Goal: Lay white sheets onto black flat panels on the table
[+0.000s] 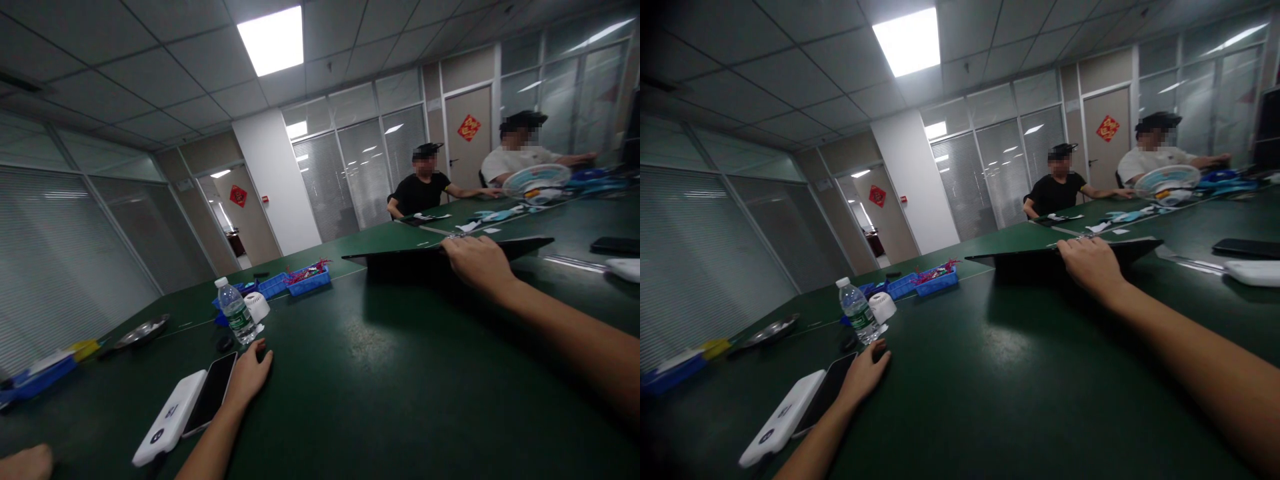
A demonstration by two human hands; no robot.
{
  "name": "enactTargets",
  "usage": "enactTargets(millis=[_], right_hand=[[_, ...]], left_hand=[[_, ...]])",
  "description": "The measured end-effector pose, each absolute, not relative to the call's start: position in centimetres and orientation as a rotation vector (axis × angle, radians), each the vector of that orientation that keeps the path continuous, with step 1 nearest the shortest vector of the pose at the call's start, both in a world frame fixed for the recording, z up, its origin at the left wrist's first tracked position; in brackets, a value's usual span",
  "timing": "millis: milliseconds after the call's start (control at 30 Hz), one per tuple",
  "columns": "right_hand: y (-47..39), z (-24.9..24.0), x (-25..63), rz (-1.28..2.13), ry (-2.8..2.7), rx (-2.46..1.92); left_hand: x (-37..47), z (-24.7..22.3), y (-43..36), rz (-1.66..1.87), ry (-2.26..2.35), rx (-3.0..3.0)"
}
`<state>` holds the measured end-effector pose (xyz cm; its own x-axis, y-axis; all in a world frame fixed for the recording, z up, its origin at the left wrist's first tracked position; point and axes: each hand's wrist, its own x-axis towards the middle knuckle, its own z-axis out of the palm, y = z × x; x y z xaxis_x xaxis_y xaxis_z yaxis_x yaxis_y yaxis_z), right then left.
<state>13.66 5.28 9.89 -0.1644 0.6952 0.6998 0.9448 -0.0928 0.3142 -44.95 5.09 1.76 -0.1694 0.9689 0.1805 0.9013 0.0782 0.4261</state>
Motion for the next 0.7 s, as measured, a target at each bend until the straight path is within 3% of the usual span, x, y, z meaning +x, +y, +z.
enactTargets(millis=[700], right_hand=[[6.7, 8.6, 13.7, -1.154, -2.02, -1.591]], left_hand=[[-45.6, 1.2, 5.6, 0.682, 2.171, 1.947]])
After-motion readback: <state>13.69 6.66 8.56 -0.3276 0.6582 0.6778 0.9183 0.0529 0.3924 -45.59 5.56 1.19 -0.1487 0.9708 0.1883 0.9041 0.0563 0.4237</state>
